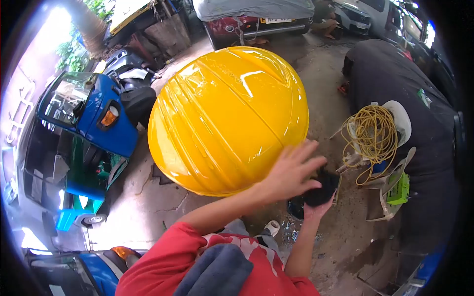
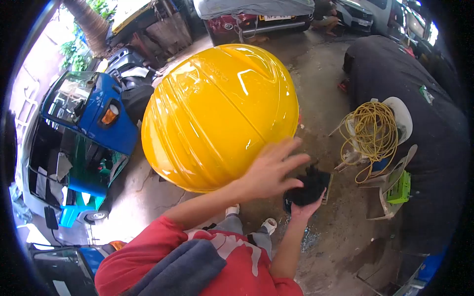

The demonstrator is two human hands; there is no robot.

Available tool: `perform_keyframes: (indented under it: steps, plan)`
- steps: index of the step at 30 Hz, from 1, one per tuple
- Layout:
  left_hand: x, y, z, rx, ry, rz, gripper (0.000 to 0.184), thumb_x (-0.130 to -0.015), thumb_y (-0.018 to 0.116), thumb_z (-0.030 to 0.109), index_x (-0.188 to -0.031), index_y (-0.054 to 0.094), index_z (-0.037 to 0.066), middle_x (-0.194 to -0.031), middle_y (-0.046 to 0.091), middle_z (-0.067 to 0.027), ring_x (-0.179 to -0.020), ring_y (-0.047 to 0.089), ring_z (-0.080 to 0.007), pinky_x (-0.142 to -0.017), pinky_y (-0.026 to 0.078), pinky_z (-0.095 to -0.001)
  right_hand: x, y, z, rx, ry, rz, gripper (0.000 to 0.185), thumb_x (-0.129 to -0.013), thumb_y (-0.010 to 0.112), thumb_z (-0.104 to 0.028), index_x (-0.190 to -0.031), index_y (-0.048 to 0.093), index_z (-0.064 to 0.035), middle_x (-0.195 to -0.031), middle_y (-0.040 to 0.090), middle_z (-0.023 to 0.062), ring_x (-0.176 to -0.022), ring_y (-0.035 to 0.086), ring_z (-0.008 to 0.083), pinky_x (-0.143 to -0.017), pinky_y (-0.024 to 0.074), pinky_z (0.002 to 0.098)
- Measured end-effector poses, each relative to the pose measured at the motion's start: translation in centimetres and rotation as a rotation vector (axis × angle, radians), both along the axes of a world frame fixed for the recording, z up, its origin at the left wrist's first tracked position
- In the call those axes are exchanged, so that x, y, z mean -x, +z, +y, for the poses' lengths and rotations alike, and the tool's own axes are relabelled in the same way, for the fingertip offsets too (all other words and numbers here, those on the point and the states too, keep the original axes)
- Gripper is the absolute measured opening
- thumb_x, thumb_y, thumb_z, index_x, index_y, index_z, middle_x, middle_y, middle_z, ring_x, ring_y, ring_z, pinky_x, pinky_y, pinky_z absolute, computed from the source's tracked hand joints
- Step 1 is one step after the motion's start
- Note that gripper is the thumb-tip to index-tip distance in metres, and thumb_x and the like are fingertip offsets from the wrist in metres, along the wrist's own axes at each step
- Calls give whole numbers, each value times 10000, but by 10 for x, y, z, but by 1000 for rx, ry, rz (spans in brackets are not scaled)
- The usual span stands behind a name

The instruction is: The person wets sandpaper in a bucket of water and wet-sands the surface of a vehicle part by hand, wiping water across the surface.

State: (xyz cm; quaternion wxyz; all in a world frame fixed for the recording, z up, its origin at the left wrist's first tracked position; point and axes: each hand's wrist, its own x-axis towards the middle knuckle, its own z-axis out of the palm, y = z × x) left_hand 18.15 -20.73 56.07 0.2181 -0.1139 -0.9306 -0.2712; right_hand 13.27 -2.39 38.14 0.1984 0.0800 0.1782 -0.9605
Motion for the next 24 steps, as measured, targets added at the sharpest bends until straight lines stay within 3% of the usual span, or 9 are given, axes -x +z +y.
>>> perform_keyframes:
  steps: [3,5,9,11,15,16,17,21,24]
  plan:
    - [-25,-27,-44,112,337,-83,686,-867,747,387,-1480,495,210,-1598,335,-203,-1484,297,-417,-1200,254,-543,-6,-60,45,-191,-63,-207,576,-1004,492,-528,-1403,571,-120,-1320,647,109,-1201,624,332,-1016,514,503]
    - [-43,-18,-71,548,505,-200,673,-928,667,415,-1535,434,243,-1645,256,-180,-1515,240,-398,-1209,216,-571,-9,-112,71,-341,-89,-389,564,-1004,508,-512,-1404,573,-119,-1353,634,109,-1217,617,331,-1037,503,504]
    - [-36,-12,-145,350,683,-328,559,-1025,493,428,-1551,405,261,-1662,220,-161,-1518,224,-401,-1204,214,-597,2,-224,113,-446,-65,-488,589,-1007,501,-528,-1426,546,-116,-1434,575,104,-1257,585,338,-1044,486,528]
    - [-20,-22,-208,296,802,-383,620,-1036,399,553,-1590,307,288,-1654,227,-188,-1512,232,-416,-1207,172,-615,14,-234,113,-518,-72,-576,613,-1008,487,-549,-1443,520,-118,-1457,550,102,-1266,569,338,-1022,489,543]
    - [11,-64,-356,374,965,-451,646,-1041,357,563,-1598,281,245,-1648,241,-198,-1506,247,-427,-1196,179,-635,27,-260,115,-901,-15,-794,691,-999,425,-645,-1484,449,-152,-1468,507,116,-1284,523,346,-970,470,579]
    - [16,-40,-309,277,1080,-508,645,-1045,348,553,-1594,290,221,-1652,236,-192,-1508,240,-432,-1189,188,-644,28,-273,121,-1008,-28,-808,712,-990,404,-679,-1496,444,-181,-1459,512,126,-1301,514,370,-978,458,596]
    - [22,-13,-259,181,1197,-562,644,-1048,338,544,-1590,299,198,-1656,232,-186,-1510,234,-436,-1183,198,-653,28,-275,125,-1059,-1,-771,750,-993,412,-679,-1484,451,-113,-1416,531,129,-1228,541,325,-972,463,574]
    - [-5,-30,-108,352,885,-281,630,-1037,439,464,-1581,322,169,-1659,221,-185,-1529,198,-412,-1193,167,-648,10,-315,146,-1158,142,-651,780,-999,436,-658,-1470,444,-37,-1369,545,140,-1195,546,287,-972,478,516]
    - [-20,-22,-32,441,817,-287,625,-1026,502,383,-1597,300,228,-1665,206,-173,-1529,205,-397,-1205,195,-607,-15,-328,161,-1289,253,-704,747,-1003,470,-626,-1378,494,20,-1256,590,182,-1006,610,302,-806,541,447]
